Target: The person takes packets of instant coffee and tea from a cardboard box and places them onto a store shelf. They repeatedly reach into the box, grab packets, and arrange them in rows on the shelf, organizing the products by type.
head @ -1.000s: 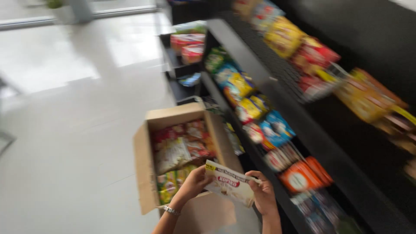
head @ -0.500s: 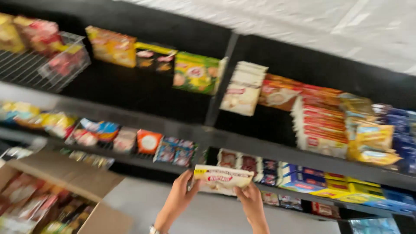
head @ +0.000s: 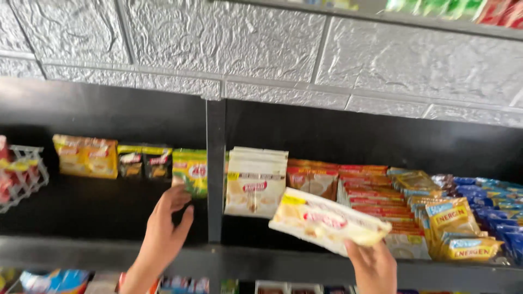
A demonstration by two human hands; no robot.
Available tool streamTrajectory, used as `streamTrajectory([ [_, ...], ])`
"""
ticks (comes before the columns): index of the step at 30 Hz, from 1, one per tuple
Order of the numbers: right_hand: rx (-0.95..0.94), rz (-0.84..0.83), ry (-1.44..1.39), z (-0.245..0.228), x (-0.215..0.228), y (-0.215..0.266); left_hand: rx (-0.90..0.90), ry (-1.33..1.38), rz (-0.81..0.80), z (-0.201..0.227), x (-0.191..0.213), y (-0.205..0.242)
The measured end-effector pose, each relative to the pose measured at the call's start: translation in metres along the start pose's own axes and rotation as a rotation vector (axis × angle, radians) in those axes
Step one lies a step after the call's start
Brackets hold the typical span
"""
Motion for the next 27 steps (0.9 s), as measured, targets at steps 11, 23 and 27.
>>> streamTrajectory([
  [11,0.03,-0.189,0.233,-0.051,-0.163,-0.123,0.078,0.501,-0.395,-0.019,-0.12,-0.093],
  [23,-0.015,-0.322,0.732,0.023,-0.181,-0.131,0.081,-0.014,-0.572,-0.109,-0.138,-0.065],
  [27,-0.158,-0.418,0.754,0.004,-0.197,-0.105,0.183,-0.038,-0.641,-0.102,-0.127,-0.053],
])
Point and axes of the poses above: each hand's wrist, its own y-axis away from the middle knuckle, its own x-axis out of the back of the hand, z = x × y, the point moved 5 cm from there along -y, towards the middle knuckle, and after that the axes turned 8 degrees about -x, right-handed, at the moved point
